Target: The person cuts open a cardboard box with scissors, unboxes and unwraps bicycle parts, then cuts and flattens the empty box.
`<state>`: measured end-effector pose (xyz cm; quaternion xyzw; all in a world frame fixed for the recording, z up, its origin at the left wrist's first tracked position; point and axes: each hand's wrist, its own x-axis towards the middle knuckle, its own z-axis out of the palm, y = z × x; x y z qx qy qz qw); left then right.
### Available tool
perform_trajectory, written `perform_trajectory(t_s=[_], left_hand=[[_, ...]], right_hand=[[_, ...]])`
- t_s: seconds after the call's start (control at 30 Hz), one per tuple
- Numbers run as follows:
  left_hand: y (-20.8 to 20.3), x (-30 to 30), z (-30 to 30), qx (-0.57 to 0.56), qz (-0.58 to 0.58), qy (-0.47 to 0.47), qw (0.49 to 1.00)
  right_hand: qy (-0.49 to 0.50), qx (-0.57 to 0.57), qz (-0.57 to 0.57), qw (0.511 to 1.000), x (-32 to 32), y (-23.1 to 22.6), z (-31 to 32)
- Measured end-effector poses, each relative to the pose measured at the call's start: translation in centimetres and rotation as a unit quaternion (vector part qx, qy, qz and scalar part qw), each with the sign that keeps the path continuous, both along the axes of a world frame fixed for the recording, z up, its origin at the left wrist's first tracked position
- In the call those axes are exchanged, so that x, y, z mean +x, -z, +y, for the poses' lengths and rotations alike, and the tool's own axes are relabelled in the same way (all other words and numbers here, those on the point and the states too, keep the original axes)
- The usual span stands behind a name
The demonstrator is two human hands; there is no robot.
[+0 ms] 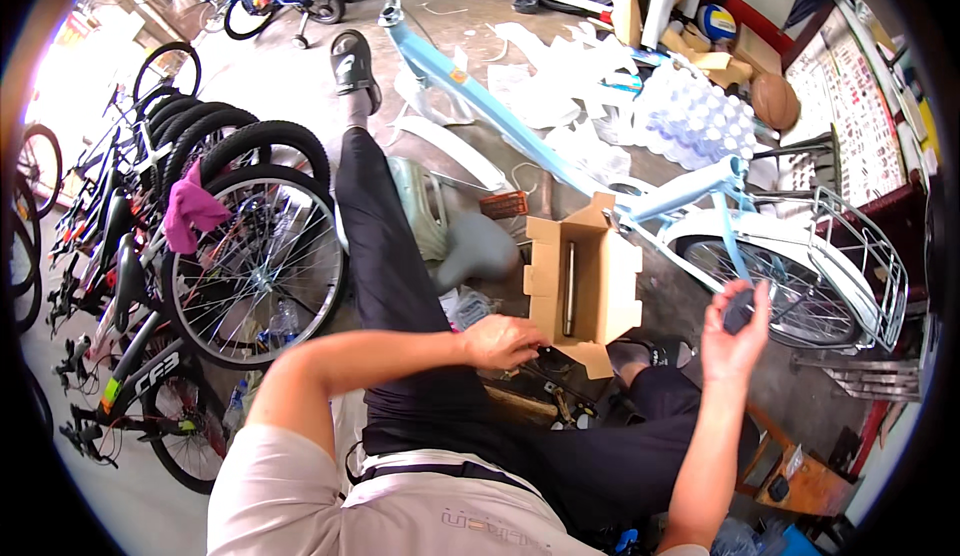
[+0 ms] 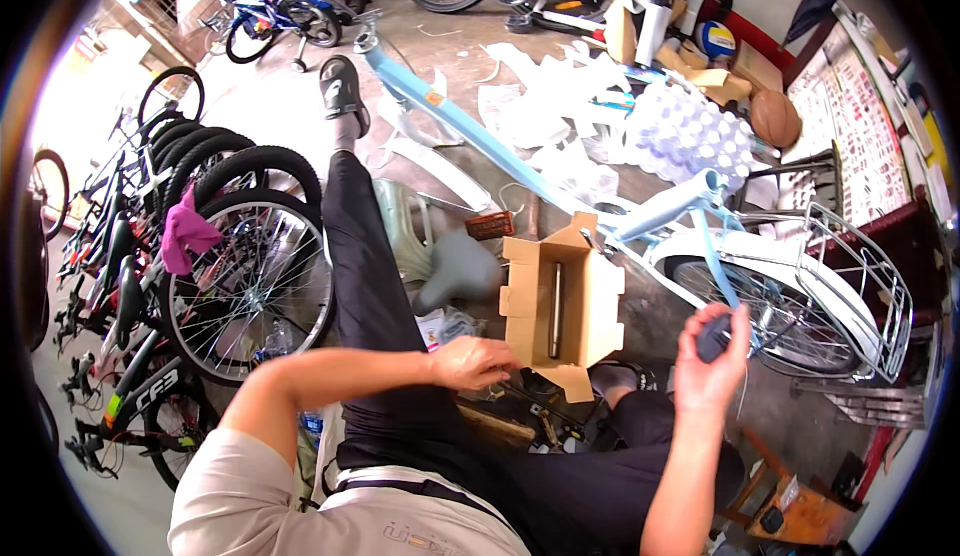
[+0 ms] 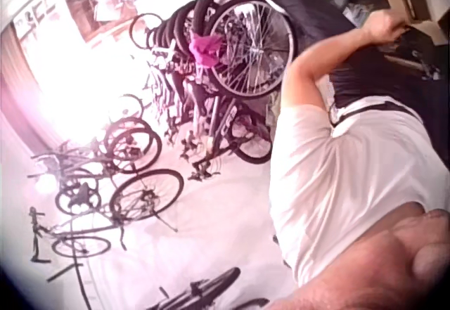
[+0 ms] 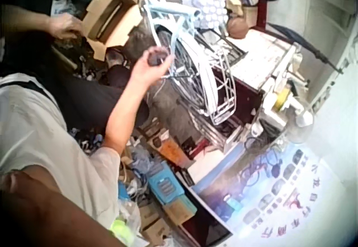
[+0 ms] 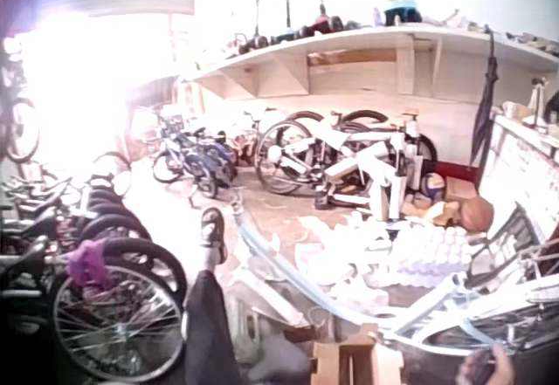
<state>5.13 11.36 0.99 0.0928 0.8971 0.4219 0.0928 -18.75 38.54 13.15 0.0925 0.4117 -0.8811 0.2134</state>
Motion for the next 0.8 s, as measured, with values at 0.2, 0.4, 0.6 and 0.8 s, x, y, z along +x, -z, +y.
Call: perform_trajectory(t_s=[0.2, 0.4, 0.6, 0.8], left_hand=[[-0.6, -8.4, -12.0, -0.283, 0.057, -0.013, 0.957], [0.5, -15.5, -18.3, -0.308, -0.006, -0.297, 0.904], [2.5, -15.7, -4.7, -0.375, 0.101, -0.148, 0.91], [7.2, -15.7, -2.2, -0.462, 0.022, -0.168, 0.87]], right_hand=[[0.129, 0.163, 0.051, 0.977, -4.1, 0.6, 8.8], [0.066, 0.333, 0.105, 0.935, -4.8, -1.3, 9.3], [-0.209, 0.515, 0.23, 0.799, -2.3, -1.9, 3.8], [-0.26, 0.497, 0.424, 0.711, -0.1, -3.7, -0.9]])
